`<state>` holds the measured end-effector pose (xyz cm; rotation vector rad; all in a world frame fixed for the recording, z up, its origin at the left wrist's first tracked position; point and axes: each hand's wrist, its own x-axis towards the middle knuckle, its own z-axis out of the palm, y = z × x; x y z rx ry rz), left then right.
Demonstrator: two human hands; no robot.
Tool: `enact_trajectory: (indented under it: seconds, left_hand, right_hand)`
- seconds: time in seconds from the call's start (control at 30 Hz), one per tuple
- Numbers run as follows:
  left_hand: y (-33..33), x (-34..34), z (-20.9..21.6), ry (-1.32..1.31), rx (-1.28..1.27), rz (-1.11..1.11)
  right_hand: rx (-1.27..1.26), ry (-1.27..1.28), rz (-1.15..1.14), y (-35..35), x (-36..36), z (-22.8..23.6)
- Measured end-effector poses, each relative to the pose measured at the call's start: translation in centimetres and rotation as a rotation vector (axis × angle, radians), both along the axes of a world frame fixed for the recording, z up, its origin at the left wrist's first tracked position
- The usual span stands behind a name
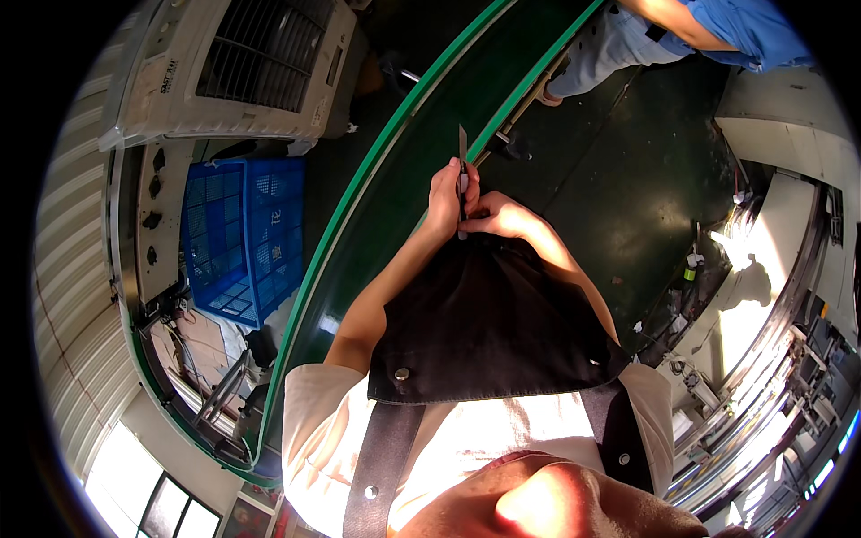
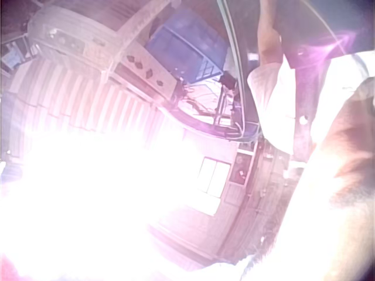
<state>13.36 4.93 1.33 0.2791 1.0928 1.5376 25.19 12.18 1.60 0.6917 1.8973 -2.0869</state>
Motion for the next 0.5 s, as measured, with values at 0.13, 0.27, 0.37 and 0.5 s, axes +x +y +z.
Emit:
enact_trajectory:
  seconds: [0.13,0.27,0.37,0.5]
  left_hand:
    - [-0.01,0.00,-0.09,-0.021,-0.010,0.003]
    - [0.04,0.02,-0.03,-0.003,-0.001,0.003]
    - [0.06,0.01,0.01,-0.003,0.000,0.003]
    - [-0.04,-0.01,-0.11,-0.004,0.013,0.008]
  right_hand:
    - [0.015,-0.011,-0.001,-0.06,0.08,-0.20]
    - [0.016,0.011,0.011,-0.09,0.10,-0.71]
    - [0.013,0.010,0.013,-0.06,0.12,-0.73]
    - [0.027,-0.011,0.010,-0.11,0.07,-0.53]
